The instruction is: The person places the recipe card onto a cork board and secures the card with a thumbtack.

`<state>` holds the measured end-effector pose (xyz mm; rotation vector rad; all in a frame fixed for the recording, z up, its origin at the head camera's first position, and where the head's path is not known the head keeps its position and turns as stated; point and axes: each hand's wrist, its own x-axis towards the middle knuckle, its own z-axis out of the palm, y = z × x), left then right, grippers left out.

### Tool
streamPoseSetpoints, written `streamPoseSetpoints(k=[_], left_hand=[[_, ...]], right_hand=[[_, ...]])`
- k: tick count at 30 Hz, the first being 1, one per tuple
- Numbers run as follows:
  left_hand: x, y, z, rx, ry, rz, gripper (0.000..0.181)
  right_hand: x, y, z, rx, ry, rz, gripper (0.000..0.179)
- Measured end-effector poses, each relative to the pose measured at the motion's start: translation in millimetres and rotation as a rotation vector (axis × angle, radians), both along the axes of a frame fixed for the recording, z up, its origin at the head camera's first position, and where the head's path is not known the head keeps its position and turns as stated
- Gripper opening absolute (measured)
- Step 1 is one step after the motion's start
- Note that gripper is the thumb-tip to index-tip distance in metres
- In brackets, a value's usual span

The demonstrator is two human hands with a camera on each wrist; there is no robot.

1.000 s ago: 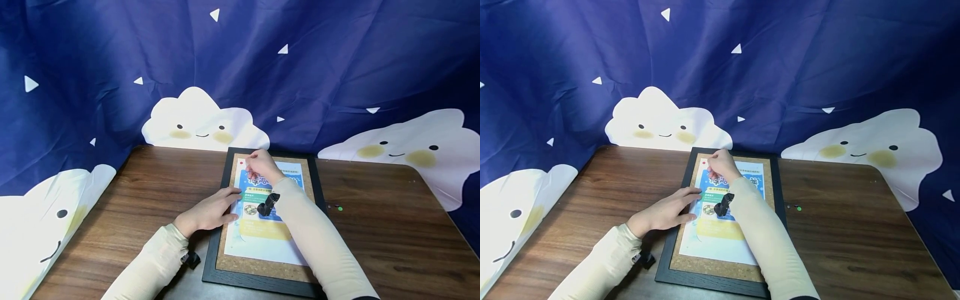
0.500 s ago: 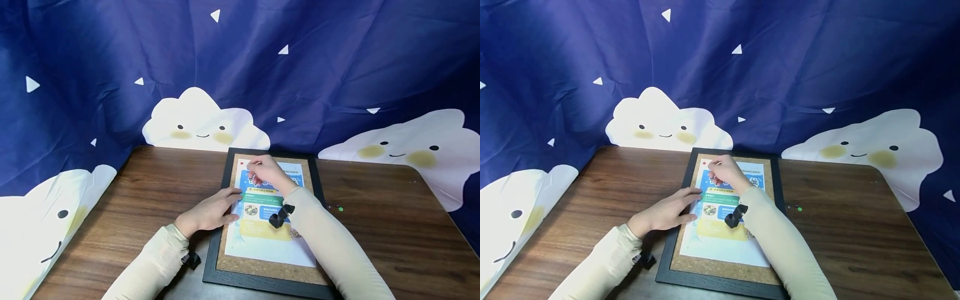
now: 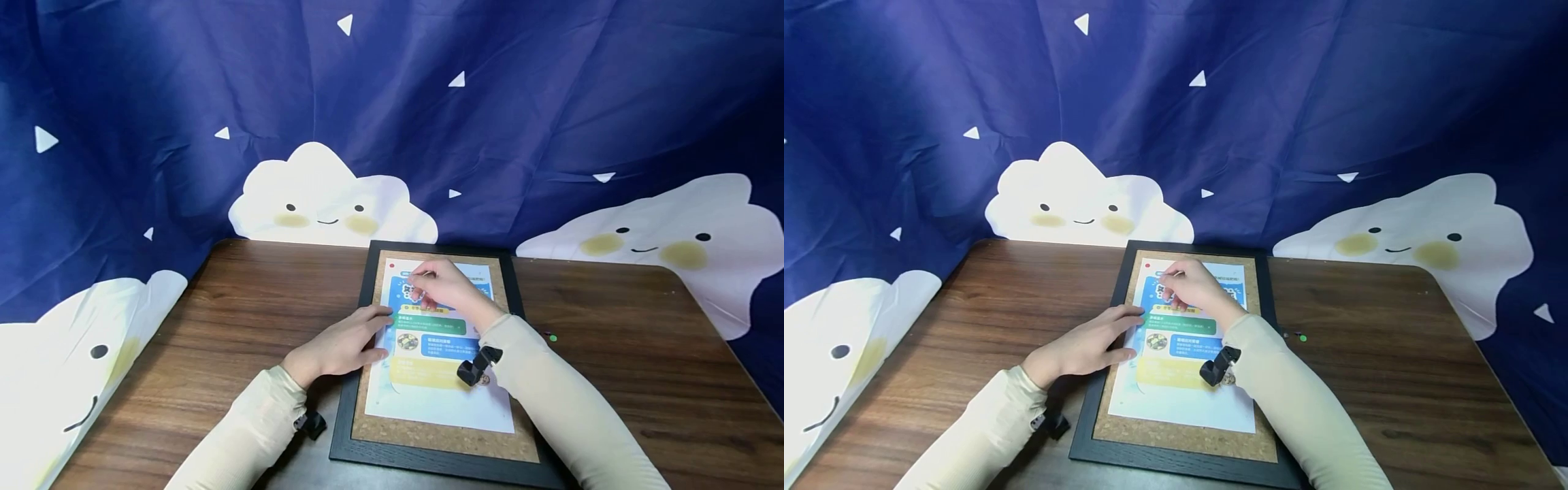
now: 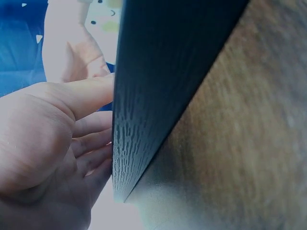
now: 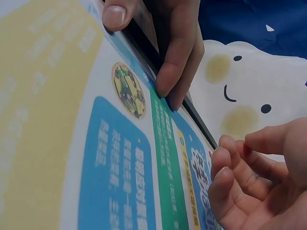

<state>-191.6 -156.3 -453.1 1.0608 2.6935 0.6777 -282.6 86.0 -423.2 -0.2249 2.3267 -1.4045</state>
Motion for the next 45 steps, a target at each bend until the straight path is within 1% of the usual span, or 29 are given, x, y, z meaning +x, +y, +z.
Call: streamPoseSetpoints(k=[2,3,4,9,15,19,22,23,26,29,30,32,33,35,37,39,40,42,45], left_hand=[[0.1,0.2,0.6,-0.011,-0.01,0.009,0.059],[4.0,2.7,9.0,-0.021,-0.032,0.029,0.058],[4.1,2.7,9.3,-0.025,-0.031,0.031,0.057],[3.1,3.8,8.9,-0.043,-0.033,0.042,0.058],[3.1,4.5,10.0,-0.047,-0.031,0.037,0.058],[3.7,3.8,10.7,-0.035,-0.025,0.028,0.058],[3.5,2.6,9.9,-0.009,-0.028,0.019,0.058],[-0.2,-0.3,1.1,0.0,-0.009,0.0,0.06],[-1.0,-0.3,-0.7,0.016,-0.006,-0.006,0.06],[-1.1,1.2,-1.1,-0.004,0.003,0.003,0.059],[2.3,4.2,7.1,-0.016,-0.015,0.022,0.057],[2.5,3.9,7.0,-0.018,-0.017,0.025,0.057],[2.0,3.4,6.1,-0.013,-0.018,0.024,0.058],[-6.6,-2.1,-13.2,0.002,0.026,-0.013,0.061],[-7.4,-3.1,-14.8,0.026,0.02,-0.02,0.062],[-7.5,-3.0,-15.1,0.03,0.018,-0.021,0.062],[-7.1,-2.3,-14.3,0.021,0.017,-0.018,0.061],[1.6,3.1,4.7,0.007,-0.028,0.018,0.058],[3.2,4.4,7.2,-0.026,-0.016,0.028,0.057]], right_hand=[[1.3,3.8,0.8,0.009,-0.002,0.001,0.03],[1.9,5.6,0.9,0.009,-0.004,0.0,0.029],[2.3,7.5,0.9,0.009,-0.002,0.002,0.03],[7.0,17.5,3.3,0.012,0.028,0.0,0.03],[12.9,32.9,4.1,0.024,0.052,0.011,0.03],[18.0,43.6,4.7,-0.015,0.057,0.019,0.03],[21.6,50.7,5.3,-0.048,0.067,0.023,0.031],[22.6,52.9,5.5,-0.052,0.071,0.024,0.031],[25.0,59.1,5.3,-0.055,0.085,0.026,0.032],[27.2,64.6,5.3,-0.054,0.088,0.022,0.033],[27.8,66.5,5.3,-0.054,0.09,0.019,0.034],[29.3,69.6,6.4,-0.055,0.087,0.014,0.034],[30.0,70.9,7.2,-0.054,0.086,0.007,0.034],[31.4,73.1,8.4,-0.054,0.086,-0.001,0.034],[33.4,75.1,9.4,-0.05,0.086,-0.004,0.034],[35.6,77.2,9.7,-0.056,0.093,-0.003,0.034],[36.9,78.4,9.7,-0.06,0.098,0.001,0.035],[39.5,81.4,9.8,-0.063,0.114,0.005,0.035],[43.1,86.3,10.3,-0.061,0.145,0.0,0.033]])
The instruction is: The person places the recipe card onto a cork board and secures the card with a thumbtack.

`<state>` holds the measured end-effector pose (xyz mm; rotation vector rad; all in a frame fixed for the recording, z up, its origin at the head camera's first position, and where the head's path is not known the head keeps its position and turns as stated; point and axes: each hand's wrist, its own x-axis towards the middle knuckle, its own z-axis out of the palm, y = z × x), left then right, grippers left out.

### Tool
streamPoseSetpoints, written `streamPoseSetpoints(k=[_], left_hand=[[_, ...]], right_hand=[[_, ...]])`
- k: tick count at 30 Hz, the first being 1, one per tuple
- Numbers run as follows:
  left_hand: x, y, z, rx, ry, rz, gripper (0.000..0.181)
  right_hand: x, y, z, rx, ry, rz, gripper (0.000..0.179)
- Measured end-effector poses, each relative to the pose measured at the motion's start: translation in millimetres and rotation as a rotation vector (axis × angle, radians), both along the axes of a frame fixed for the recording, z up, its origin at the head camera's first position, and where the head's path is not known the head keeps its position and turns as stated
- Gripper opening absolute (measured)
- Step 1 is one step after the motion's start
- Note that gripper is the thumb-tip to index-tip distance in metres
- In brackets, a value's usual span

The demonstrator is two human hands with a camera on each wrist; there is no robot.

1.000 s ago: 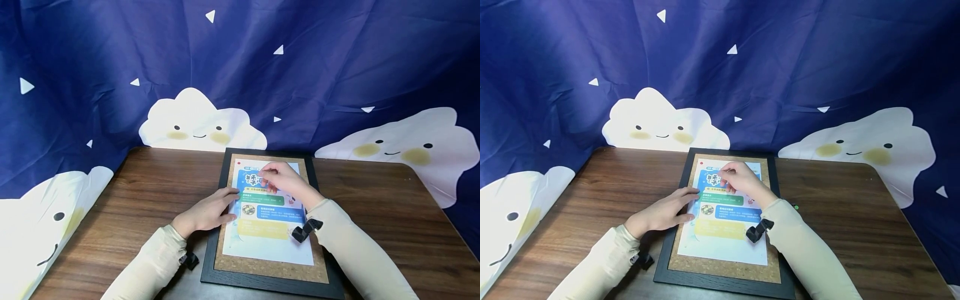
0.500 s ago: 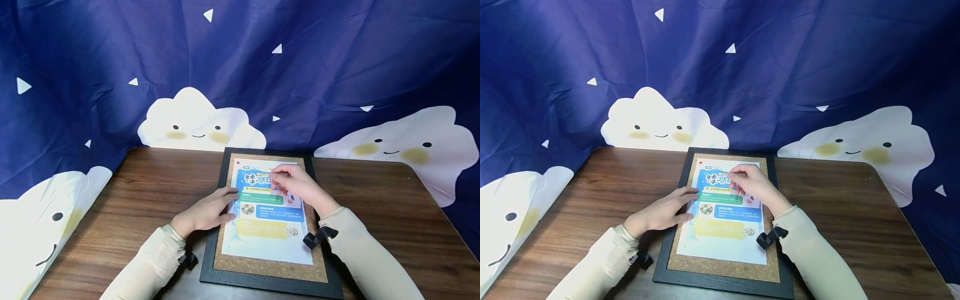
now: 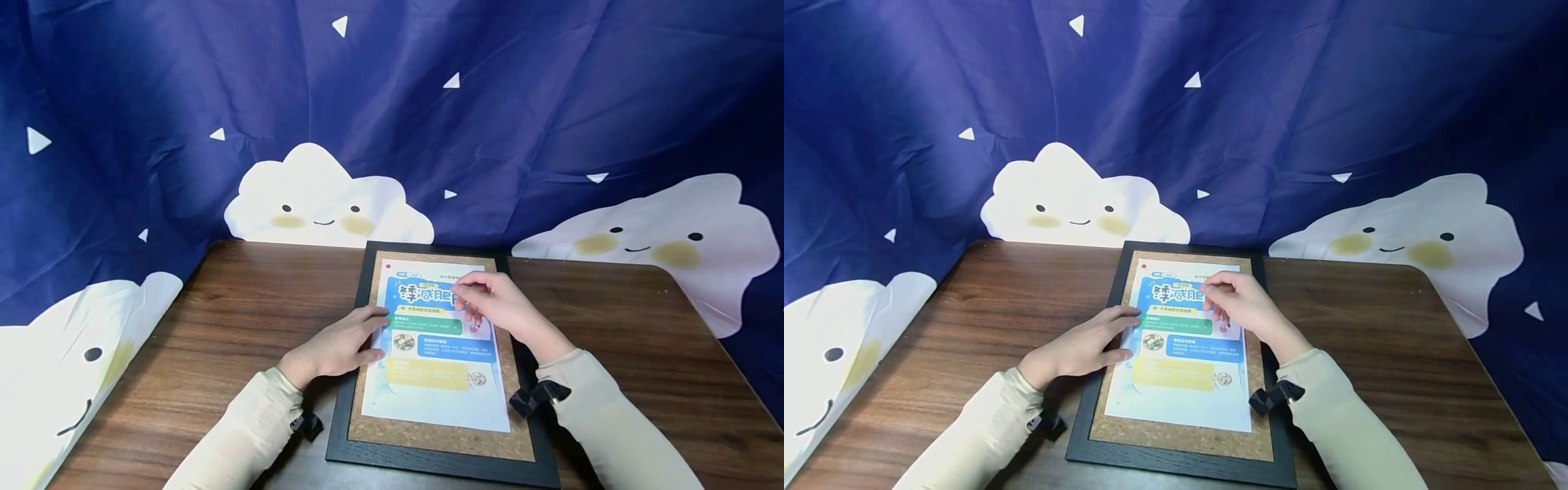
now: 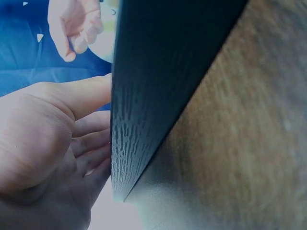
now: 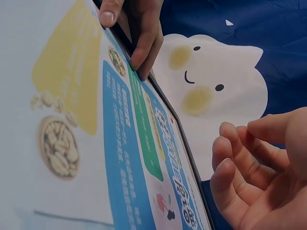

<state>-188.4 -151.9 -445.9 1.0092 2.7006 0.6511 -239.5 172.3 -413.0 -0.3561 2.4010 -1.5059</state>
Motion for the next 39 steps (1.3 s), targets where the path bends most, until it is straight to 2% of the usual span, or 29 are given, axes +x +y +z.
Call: streamPoseSetpoints(k=[9,13,15,18,20,22,23,24,25,27,30,31,34,37,39], left_hand=[[1.5,0.3,1.9,-0.015,0.0,0.002,0.057],[0.0,-1.3,-2.4,0.021,-0.02,-0.005,0.059],[-6.5,-5.7,-17.6,0.042,0.017,-0.031,0.06],[-11.8,-8.7,-28.5,0.07,0.031,-0.049,0.062],[-18.5,-12.6,-44.9,0.067,0.083,-0.068,0.063],[-15.4,-10.3,-36.3,0.075,0.042,-0.058,0.062],[-15.1,-10.0,-35.4,0.075,0.043,-0.059,0.062],[-17.1,-11.4,-39.3,0.073,0.06,-0.072,0.064],[-15.9,-10.8,-36.5,0.07,0.059,-0.072,0.063],[-8.5,-6.8,-18.7,0.07,0.016,-0.053,0.062],[-3.1,-4.6,-8.9,0.031,0.017,-0.034,0.059],[1.3,-2.4,-0.5,0.019,-0.002,-0.015,0.057],[2.8,-1.5,2.4,-0.009,-0.001,-0.002,0.056],[1.5,-2.0,0.8,0.014,-0.002,-0.01,0.057],[-8.1,-6.9,-18.5,0.034,0.042,-0.048,0.062]], right_hand=[[11.0,15.2,-0.8,0.0,0.035,-0.015,0.032],[15.5,20.0,-1.1,0.0,0.045,-0.019,0.032],[17.4,22.1,-1.1,0.002,0.046,-0.027,0.032],[20.2,25.1,-0.9,0.003,0.043,-0.036,0.033],[22.1,27.2,-0.6,0.005,0.043,-0.035,0.033],[24.1,29.0,-0.1,0.005,0.045,-0.03,0.033],[25.0,29.9,0.1,0.007,0.051,-0.027,0.032],[25.9,30.8,0.4,0.007,0.057,-0.025,0.032],[26.8,31.7,0.7,0.007,0.062,-0.024,0.032],[28.1,33.5,1.0,0.007,0.076,-0.023,0.031],[29.9,36.5,1.3,-0.002,0.092,-0.027,0.031],[30.4,37.7,1.1,-0.008,0.095,-0.028,0.03],[31.8,41.6,0.4,-0.021,0.106,-0.037,0.03],[33.2,46.5,-0.3,-0.015,0.117,-0.048,0.03],[34.2,50.1,-0.6,-0.002,0.127,-0.055,0.031]])
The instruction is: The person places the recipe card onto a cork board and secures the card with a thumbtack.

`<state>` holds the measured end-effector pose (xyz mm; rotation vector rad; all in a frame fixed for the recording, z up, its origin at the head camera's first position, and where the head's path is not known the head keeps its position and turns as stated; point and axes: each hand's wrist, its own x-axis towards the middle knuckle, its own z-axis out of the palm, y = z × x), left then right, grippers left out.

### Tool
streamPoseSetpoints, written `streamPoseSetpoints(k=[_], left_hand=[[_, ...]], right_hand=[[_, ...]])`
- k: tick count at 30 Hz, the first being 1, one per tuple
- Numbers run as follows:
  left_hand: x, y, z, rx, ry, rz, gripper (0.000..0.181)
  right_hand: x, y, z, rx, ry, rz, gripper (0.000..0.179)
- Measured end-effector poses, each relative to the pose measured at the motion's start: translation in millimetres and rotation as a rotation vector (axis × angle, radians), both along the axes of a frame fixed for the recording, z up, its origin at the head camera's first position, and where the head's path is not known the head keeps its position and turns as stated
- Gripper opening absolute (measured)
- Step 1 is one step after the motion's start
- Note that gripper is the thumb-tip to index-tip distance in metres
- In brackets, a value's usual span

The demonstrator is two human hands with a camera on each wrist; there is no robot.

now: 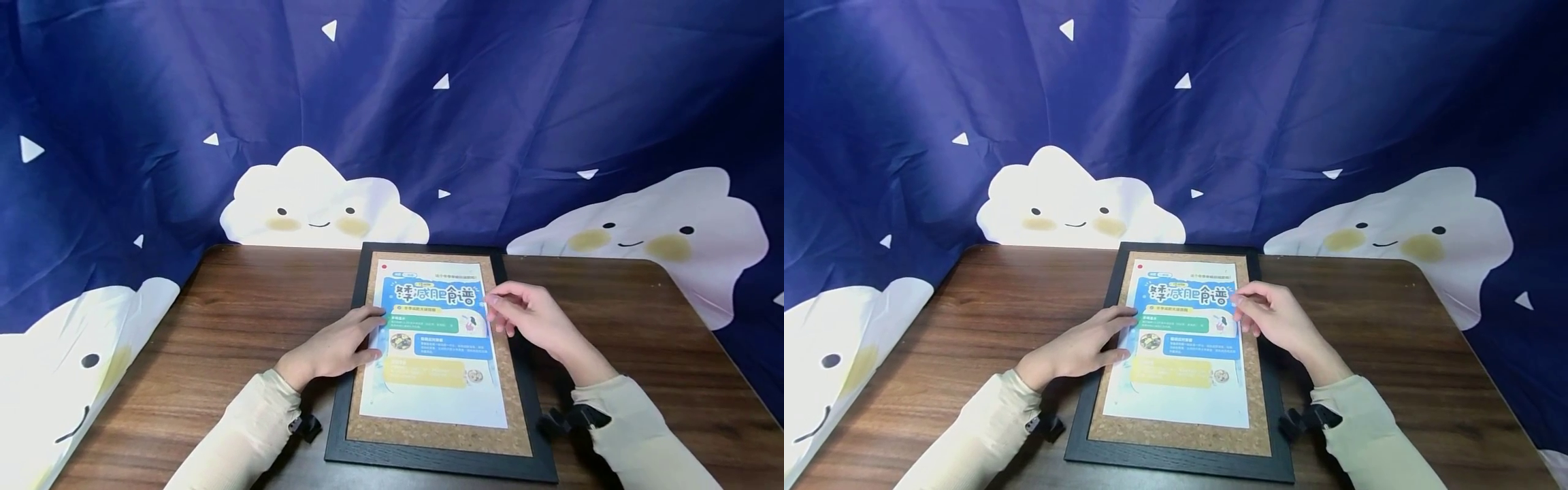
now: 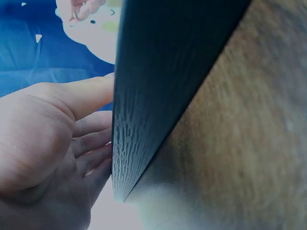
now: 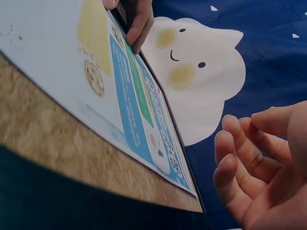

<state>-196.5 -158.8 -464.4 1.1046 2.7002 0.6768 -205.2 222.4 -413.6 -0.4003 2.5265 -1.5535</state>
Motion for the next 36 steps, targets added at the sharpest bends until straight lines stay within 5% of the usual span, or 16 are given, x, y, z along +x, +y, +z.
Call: streamPoseSetpoints(k=[5,7,9,11,16,18,28,36], left_hand=[[-0.6,0.5,-0.8,0.003,-0.002,0.0,0.062],[8.7,6.2,18.4,-0.021,-0.045,0.038,0.057],[9.1,7.9,19.1,-0.049,-0.044,0.049,0.057],[0.3,4.1,-0.4,-0.053,-0.009,0.045,0.06],[-5.0,-0.9,-9.4,0.005,0.002,0.012,0.062],[1.6,1.9,7.0,0.022,-0.035,0.01,0.059],[-13.6,-4.7,-31.7,0.025,0.011,0.015,0.064],[8.6,5.8,18.1,-0.019,-0.033,0.034,0.057]], right_hand=[[3.2,10.8,-2.0,0.043,0.026,-0.018,0.031],[4.9,15.9,-3.8,0.068,0.04,-0.028,0.03],[7.0,20.9,-5.7,0.088,0.055,-0.037,0.029],[8.9,25.8,-7.3,0.105,0.06,-0.05,0.028],[12.4,35.9,-9.9,0.124,0.057,-0.082,0.028],[13.1,38.9,-11.0,0.122,0.054,-0.09,0.028],[18.0,52.3,-18.2,0.169,0.011,-0.131,0.029],[20.6,55.1,-26.1,0.295,-0.033,-0.167,0.022]])
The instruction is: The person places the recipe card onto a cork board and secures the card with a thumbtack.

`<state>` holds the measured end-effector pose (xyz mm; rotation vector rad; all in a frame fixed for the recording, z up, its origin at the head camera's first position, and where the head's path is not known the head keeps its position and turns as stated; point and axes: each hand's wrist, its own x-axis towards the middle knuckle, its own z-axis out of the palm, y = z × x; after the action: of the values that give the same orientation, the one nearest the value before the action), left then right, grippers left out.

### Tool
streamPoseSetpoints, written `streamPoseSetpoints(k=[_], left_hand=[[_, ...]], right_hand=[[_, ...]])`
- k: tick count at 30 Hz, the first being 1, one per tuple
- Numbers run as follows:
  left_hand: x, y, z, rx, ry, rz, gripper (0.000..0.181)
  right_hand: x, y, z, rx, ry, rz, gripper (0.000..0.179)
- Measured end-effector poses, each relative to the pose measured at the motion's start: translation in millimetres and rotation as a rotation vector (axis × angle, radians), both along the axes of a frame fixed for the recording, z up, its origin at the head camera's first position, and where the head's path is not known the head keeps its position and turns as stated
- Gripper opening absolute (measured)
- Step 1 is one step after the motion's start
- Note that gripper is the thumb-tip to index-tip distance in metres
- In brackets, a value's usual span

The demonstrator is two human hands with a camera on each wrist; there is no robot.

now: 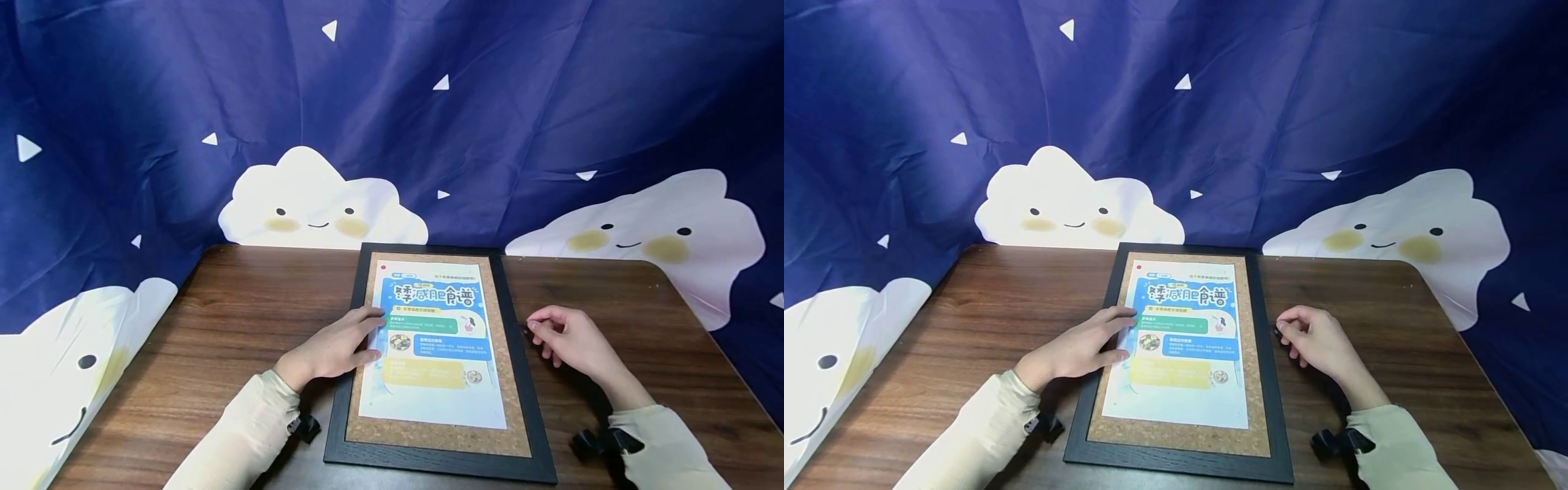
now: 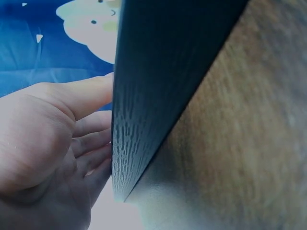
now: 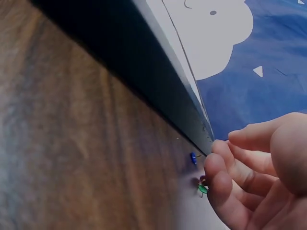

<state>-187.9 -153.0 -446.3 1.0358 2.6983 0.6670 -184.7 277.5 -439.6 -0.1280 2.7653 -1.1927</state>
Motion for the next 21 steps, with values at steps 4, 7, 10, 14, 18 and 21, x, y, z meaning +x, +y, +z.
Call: streamPoseSetpoints(k=[4,7,10,14,18,21], left_hand=[[0.3,0.8,0.5,0.0,-0.013,0.005,0.056],[-5.6,-2.4,-11.8,0.038,-0.002,-0.011,0.058],[-14.9,-6.7,-31.9,0.047,0.029,-0.024,0.06],[-15.0,-7.3,-32.4,0.044,0.033,-0.024,0.061],[-5.1,-2.6,-12.2,0.026,-0.003,-0.002,0.059],[-6.3,-4.0,-14.1,0.029,0.008,-0.014,0.061]], right_hand=[[0.8,-0.9,-3.6,0.031,-0.024,-0.029,0.021],[0.2,-1.8,-6.0,0.057,-0.028,-0.042,0.022],[-1.0,-4.0,-8.0,0.093,-0.036,-0.061,0.021],[-2.6,-7.4,-9.3,0.137,-0.051,-0.082,0.02],[-3.9,-9.2,-9.2,0.163,-0.05,-0.078,0.017],[-3.9,-9.8,-9.4,0.178,-0.048,-0.077,0.014]])
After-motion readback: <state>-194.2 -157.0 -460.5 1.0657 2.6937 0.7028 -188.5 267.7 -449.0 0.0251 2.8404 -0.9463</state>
